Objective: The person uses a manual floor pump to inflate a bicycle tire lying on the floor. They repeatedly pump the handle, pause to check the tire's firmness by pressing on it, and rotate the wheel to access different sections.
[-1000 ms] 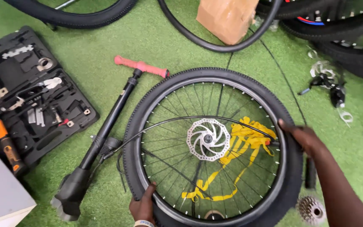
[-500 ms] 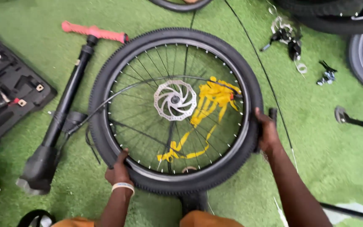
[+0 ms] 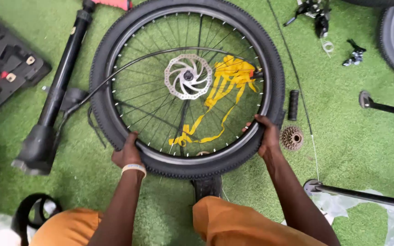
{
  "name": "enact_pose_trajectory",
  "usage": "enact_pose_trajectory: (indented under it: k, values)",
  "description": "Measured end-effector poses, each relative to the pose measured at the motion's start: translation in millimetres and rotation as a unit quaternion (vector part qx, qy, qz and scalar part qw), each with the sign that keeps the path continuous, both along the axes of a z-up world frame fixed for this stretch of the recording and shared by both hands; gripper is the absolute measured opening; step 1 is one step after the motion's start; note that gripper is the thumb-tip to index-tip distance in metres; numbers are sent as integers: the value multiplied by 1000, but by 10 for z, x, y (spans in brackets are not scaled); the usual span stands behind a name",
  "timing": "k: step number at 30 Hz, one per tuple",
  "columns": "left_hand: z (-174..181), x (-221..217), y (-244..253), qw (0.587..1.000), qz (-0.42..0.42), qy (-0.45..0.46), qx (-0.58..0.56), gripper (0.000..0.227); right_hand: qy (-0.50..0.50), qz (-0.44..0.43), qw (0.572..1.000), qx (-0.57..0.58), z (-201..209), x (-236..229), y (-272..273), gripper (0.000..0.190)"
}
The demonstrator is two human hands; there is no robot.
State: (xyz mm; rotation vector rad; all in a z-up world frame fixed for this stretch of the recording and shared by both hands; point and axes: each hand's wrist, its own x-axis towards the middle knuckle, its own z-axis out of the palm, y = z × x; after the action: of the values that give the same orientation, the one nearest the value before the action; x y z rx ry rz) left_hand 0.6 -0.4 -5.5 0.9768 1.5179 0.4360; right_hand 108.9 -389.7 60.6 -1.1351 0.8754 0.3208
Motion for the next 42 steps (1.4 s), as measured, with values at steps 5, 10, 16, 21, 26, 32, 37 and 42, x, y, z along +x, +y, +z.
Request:
enact_pose_trajectory:
  k: [5,10,16,21,26,32,37,42]
  values:
    - [37,54,-51,999,-13,44,-23,64,1,43,999,3,60,90,-60,27]
    - [605,166,-315,998,25,-19,-52,65,-44,44,998,32,94,207,-135,26]
    - [649,112,-369,997,35,-39,-63,63,-101,8,994,46,278,-14,87,37]
    - [393,131,-172,998,-49,49,-6,74,-87,-21,996,3,3,-180,141,46]
    - [1484,512,392,809,-151,24,568,55,-383,45,777,-498,589,-59,171,69]
    - [514,1582,1985,777,-381,296,405,71,-446,185,824,-296,699,378,933,34]
    - [419,1939,2455,693,-503,376,354,62,-388,311,864,-74,1025,410,1985,37]
    - [568,1724,2371,728,-493,362,310,40,-317,402,859,-23,1145,392,2356,35]
